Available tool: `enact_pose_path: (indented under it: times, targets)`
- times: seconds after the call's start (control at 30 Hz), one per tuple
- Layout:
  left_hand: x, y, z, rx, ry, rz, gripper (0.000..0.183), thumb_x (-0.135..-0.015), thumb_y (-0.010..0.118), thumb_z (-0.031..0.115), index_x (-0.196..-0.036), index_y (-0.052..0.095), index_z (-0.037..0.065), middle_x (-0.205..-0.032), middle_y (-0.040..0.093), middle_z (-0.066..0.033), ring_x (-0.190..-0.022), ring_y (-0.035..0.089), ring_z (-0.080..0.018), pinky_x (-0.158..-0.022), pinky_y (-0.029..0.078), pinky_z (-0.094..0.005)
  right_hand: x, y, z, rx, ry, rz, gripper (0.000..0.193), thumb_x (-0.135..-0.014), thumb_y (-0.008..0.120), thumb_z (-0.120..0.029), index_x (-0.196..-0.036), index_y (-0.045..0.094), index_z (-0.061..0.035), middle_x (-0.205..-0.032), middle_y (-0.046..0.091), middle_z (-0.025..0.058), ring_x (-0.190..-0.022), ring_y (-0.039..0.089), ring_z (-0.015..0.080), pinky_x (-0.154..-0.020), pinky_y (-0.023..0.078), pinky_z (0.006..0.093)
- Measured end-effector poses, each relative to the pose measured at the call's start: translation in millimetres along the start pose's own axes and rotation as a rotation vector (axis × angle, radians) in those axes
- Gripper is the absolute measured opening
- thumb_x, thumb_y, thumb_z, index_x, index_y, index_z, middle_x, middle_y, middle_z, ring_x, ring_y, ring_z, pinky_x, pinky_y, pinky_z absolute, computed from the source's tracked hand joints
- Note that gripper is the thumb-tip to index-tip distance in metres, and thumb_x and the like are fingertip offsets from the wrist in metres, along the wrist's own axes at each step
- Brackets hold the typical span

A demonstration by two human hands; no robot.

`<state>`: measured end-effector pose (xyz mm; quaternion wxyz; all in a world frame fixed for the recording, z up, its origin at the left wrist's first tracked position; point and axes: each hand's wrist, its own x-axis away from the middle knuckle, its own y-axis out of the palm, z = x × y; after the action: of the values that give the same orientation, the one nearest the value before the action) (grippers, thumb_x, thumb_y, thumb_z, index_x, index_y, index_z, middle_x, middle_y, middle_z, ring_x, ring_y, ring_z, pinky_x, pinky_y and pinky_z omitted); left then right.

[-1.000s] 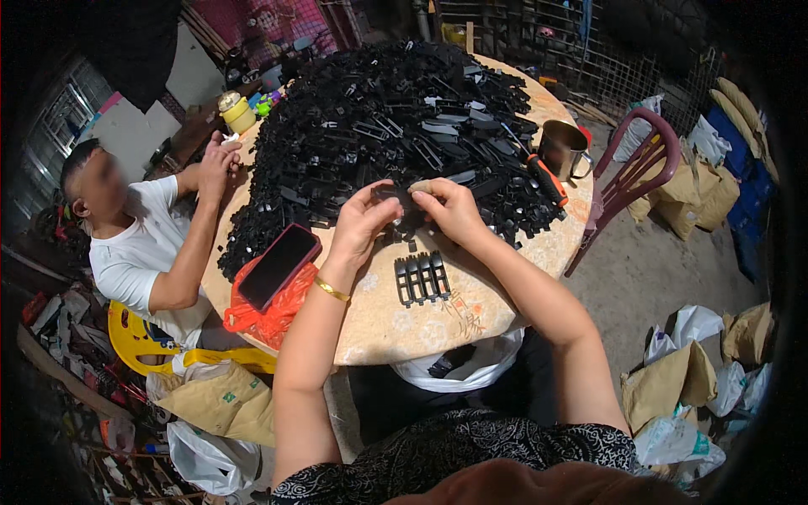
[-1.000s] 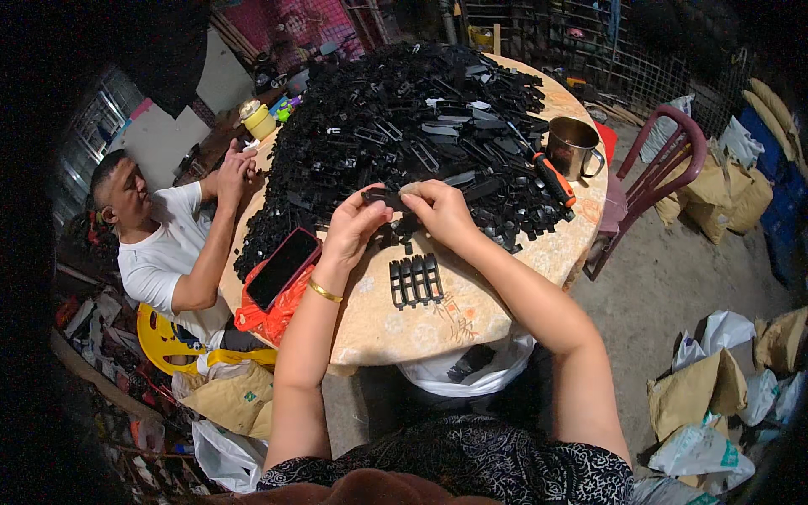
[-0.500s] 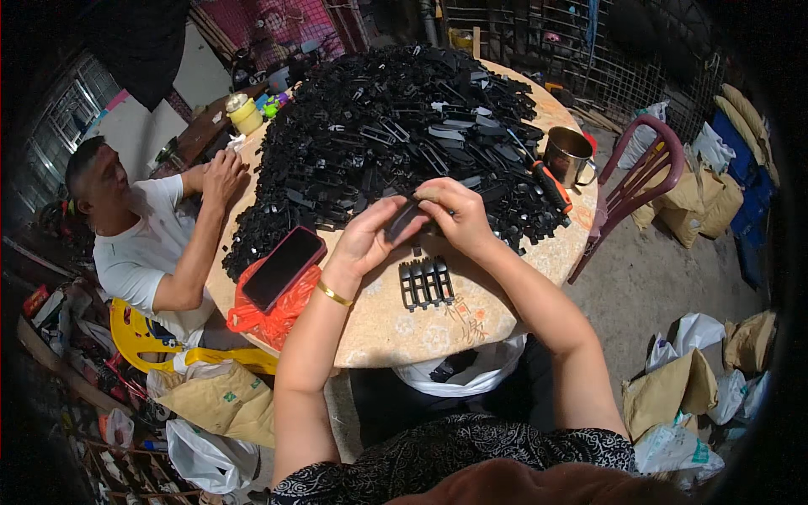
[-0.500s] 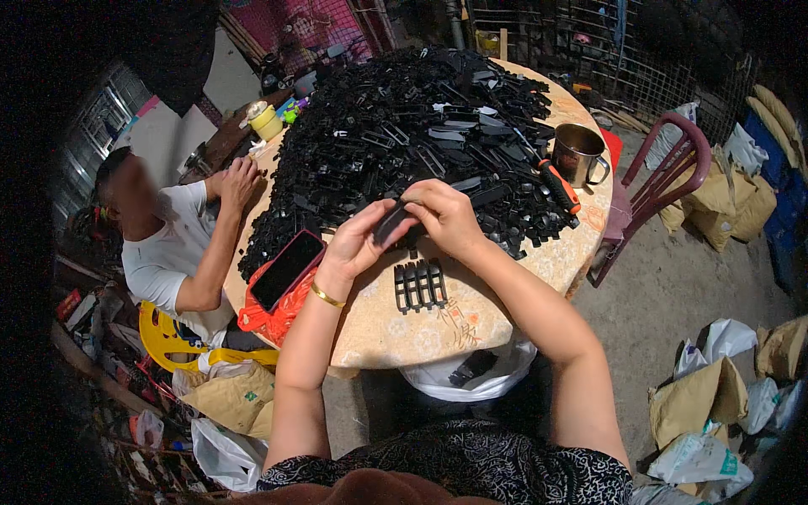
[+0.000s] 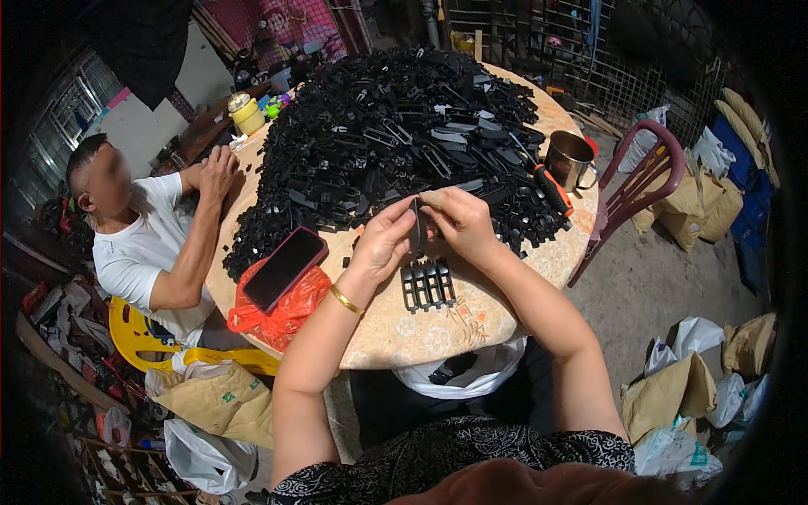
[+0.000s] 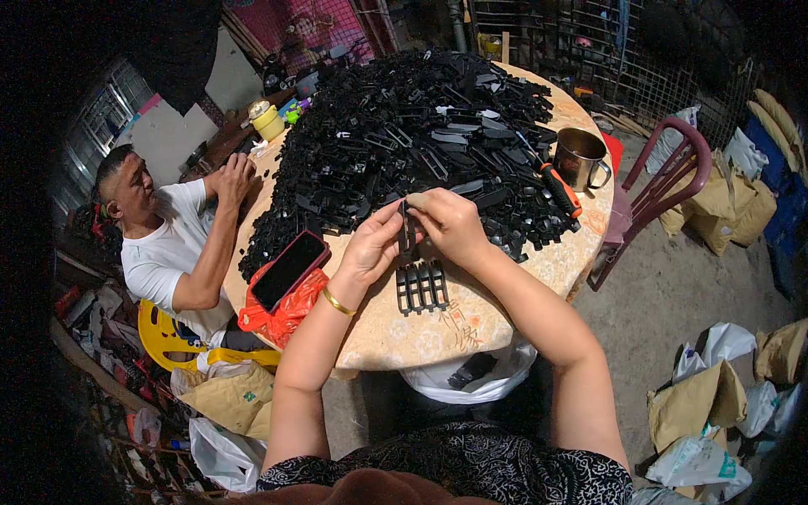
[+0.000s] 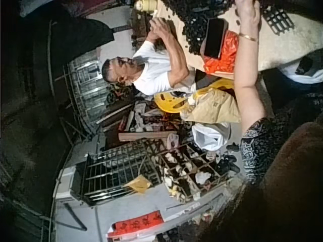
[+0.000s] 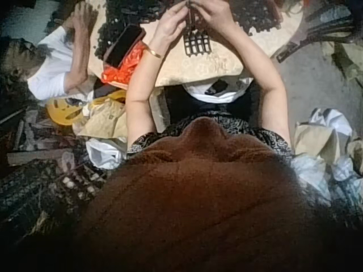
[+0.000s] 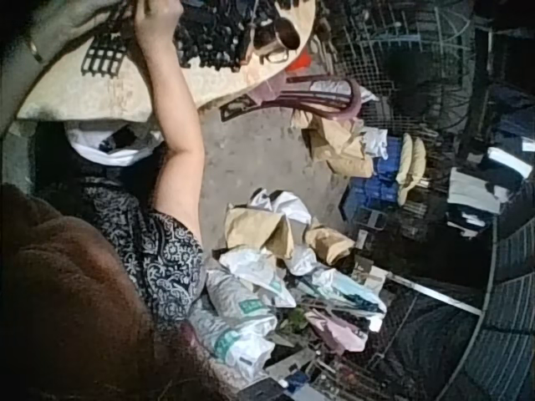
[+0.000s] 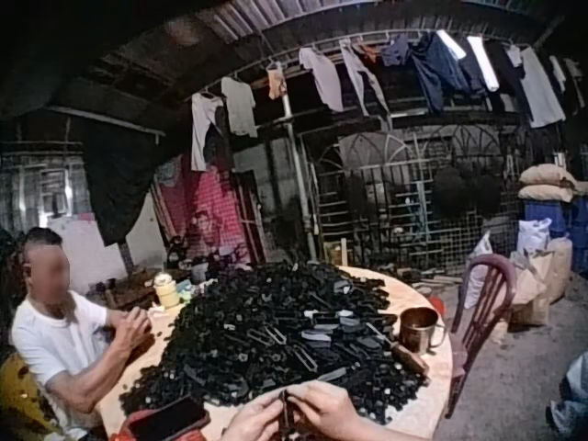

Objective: The person sorts and assembles small black plastic buckle components by hand, joining buckle bases with small straps on a table.

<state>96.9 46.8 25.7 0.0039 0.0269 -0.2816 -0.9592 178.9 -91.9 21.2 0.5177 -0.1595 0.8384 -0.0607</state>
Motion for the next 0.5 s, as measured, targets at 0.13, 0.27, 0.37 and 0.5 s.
enact_pose_path:
  times: [0.13,0.27,0.37,0.5]
  targets:
    - [1,0,0,-0.017,0.016,0.045,0.032,-0.091,0.051,0.011,-0.120,0.048,-0.002,-0.106,0.059,-0.0094,-0.093,0.060,-0.0178,-0.081,0.052,-0.0318,-2,-1,-3,0.135,-0.138,0.013,0.020,-0.072,0.065,-0.003,-0.091,0.063,-0.0052,-0.078,0.060,0.0083,-0.069,0.059,0.0252,-0.059,0.049,0.0315]
    - [1,-6,1,-0.037,-0.002,0.130,0.027,-0.090,0.051,0.009,-0.116,0.052,0.001,-0.105,0.059,-0.0083,-0.094,0.060,-0.0171,-0.083,0.052,-0.0320,-3,-4,-11,0.229,-0.149,-0.049,0.022,-0.072,0.065,-0.005,-0.094,0.063,-0.0060,-0.078,0.059,0.0068,-0.070,0.058,0.0243,-0.059,0.048,0.0313]
    - [2,-9,1,-0.020,-0.002,0.135,0.026,-0.089,0.052,0.008,-0.115,0.053,0.001,-0.105,0.059,-0.0086,-0.095,0.059,-0.0172,-0.083,0.052,-0.0315,-3,-7,-12,0.182,-0.161,-0.162,0.024,-0.072,0.064,-0.006,-0.096,0.063,-0.0051,-0.082,0.059,0.0078,-0.075,0.057,0.0249,-0.063,0.048,0.0323]
    - [0,-14,-2,0.037,-0.031,0.109,0.026,-0.090,0.051,0.006,-0.115,0.053,0.001,-0.107,0.058,-0.0094,-0.099,0.058,-0.0183,-0.085,0.051,-0.0315,-2,-10,-14,0.055,-0.071,-0.249,0.025,-0.076,0.063,-0.011,-0.100,0.063,-0.0027,-0.086,0.058,0.0104,-0.080,0.055,0.0257,-0.068,0.047,0.0335]
